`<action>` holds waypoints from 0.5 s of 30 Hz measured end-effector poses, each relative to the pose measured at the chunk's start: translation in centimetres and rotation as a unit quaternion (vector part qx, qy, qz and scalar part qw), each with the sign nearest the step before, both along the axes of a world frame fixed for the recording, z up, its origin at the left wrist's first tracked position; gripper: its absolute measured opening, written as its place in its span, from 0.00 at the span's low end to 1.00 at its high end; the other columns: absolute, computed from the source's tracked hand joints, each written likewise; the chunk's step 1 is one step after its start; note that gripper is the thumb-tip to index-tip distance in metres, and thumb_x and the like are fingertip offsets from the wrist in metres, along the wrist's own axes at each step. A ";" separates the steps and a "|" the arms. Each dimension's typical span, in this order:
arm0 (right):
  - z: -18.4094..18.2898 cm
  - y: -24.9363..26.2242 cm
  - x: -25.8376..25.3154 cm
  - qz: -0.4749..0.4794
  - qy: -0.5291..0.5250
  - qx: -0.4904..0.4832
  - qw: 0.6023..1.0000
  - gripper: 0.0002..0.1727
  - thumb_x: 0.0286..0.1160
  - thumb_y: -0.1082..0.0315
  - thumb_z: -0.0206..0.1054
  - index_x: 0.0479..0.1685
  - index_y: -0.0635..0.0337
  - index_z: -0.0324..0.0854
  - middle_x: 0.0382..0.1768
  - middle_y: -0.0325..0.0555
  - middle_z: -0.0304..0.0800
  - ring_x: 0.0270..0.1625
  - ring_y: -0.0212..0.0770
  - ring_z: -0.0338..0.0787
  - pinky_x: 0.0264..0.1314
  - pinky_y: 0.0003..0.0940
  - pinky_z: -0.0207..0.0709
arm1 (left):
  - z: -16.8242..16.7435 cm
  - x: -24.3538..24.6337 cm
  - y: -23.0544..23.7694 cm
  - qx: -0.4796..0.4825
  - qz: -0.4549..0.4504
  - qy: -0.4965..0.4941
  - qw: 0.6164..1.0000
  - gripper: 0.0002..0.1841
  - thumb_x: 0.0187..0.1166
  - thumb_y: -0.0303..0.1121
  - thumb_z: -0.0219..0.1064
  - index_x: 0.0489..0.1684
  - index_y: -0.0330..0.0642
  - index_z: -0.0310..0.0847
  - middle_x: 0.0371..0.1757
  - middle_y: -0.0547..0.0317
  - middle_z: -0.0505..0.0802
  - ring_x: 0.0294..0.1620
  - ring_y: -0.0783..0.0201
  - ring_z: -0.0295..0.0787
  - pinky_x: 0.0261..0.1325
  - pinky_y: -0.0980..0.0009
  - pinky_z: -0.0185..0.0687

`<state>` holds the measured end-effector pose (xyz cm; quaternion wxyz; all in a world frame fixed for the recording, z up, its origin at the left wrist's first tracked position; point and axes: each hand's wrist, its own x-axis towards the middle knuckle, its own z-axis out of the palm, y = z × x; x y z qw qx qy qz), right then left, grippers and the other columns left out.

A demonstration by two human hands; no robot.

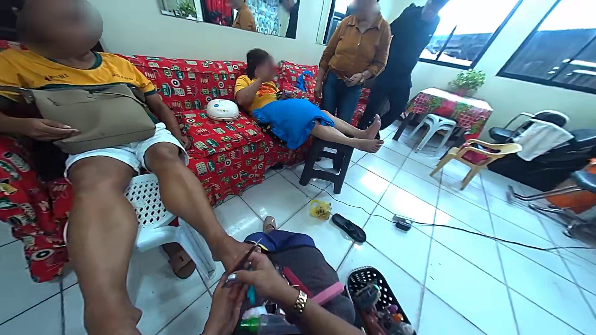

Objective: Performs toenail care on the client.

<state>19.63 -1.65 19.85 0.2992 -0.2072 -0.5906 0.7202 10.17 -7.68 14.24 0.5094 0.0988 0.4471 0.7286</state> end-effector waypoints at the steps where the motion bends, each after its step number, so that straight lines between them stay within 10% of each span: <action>1: 0.0 -0.2 0.0 -0.009 0.000 -0.005 1.000 0.08 0.75 0.83 0.62 0.49 0.72 0.79 0.34 0.42 0.90 0.32 0.29 0.89 0.40 0.28 0.87 | 0.2 0.0 0.0 0.000 0.003 -0.005 1.000 0.11 0.89 0.22 0.46 0.49 0.41 0.76 0.27 0.65 0.92 0.21 0.77 0.85 0.25 0.82 0.82; 8: -0.5 -0.2 1.4 -0.049 0.025 -0.014 0.998 0.06 0.72 0.81 0.64 0.45 0.67 0.77 0.27 0.42 0.91 0.22 0.32 0.89 0.27 0.28 0.86 | 0.2 -0.2 0.2 -0.001 -0.007 -0.025 1.000 0.08 0.90 0.23 0.47 0.48 0.39 0.73 0.27 0.60 0.92 0.24 0.70 0.91 0.31 0.75 0.90; 15: -3.3 0.1 3.5 -0.181 -0.041 0.244 0.952 0.06 0.66 0.77 0.69 0.38 0.72 0.84 0.36 0.48 0.92 0.37 0.28 0.89 0.44 0.25 0.85 | 0.4 -0.5 0.0 -0.024 -0.019 -0.021 0.999 0.04 0.89 0.25 0.54 0.45 0.37 0.73 0.29 0.55 0.94 0.26 0.64 0.93 0.33 0.71 0.91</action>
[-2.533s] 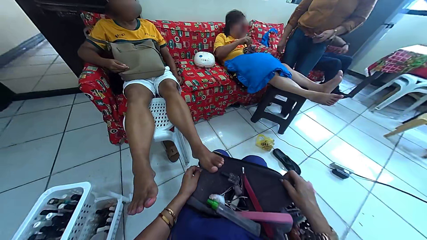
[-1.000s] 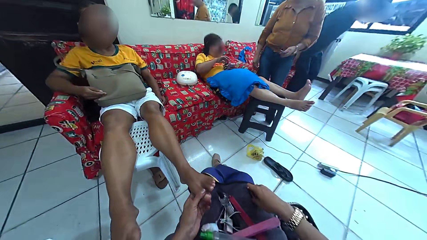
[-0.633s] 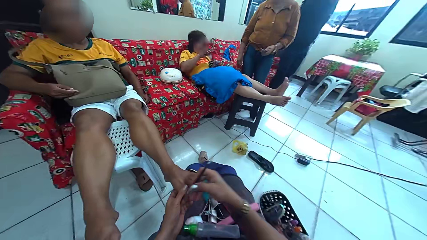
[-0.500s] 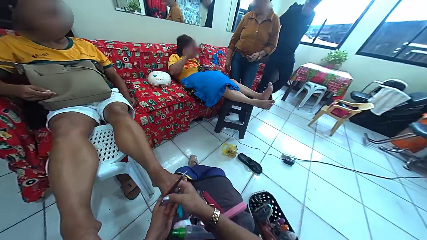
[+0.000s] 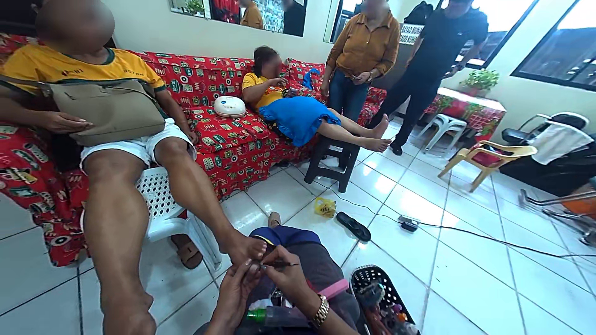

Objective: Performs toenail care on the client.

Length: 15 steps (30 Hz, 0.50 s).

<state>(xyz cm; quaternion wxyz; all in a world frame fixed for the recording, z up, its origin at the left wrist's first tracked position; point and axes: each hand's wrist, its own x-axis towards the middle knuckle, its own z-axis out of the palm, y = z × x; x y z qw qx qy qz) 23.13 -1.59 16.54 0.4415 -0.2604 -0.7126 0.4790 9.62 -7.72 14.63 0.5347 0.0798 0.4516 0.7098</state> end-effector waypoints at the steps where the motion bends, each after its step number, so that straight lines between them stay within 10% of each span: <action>1: -0.4 0.0 0.0 -0.008 -0.005 0.023 1.000 0.06 0.65 0.77 0.69 0.37 0.72 0.84 0.35 0.49 0.92 0.37 0.30 0.90 0.44 0.25 0.84 | 0.0 0.1 0.0 -0.007 0.003 0.001 1.000 0.03 0.89 0.26 0.55 0.45 0.37 0.73 0.28 0.55 0.94 0.26 0.64 0.93 0.33 0.71 0.91; 15: -2.3 -0.9 -1.5 -0.058 -0.055 0.127 0.989 0.06 0.64 0.75 0.70 0.37 0.70 0.86 0.33 0.53 0.91 0.37 0.41 0.92 0.44 0.35 0.86 | -0.4 -0.1 -0.3 -0.013 0.028 -0.016 0.999 0.01 0.87 0.23 0.56 0.47 0.38 0.71 0.28 0.55 0.91 0.25 0.66 0.91 0.33 0.72 0.90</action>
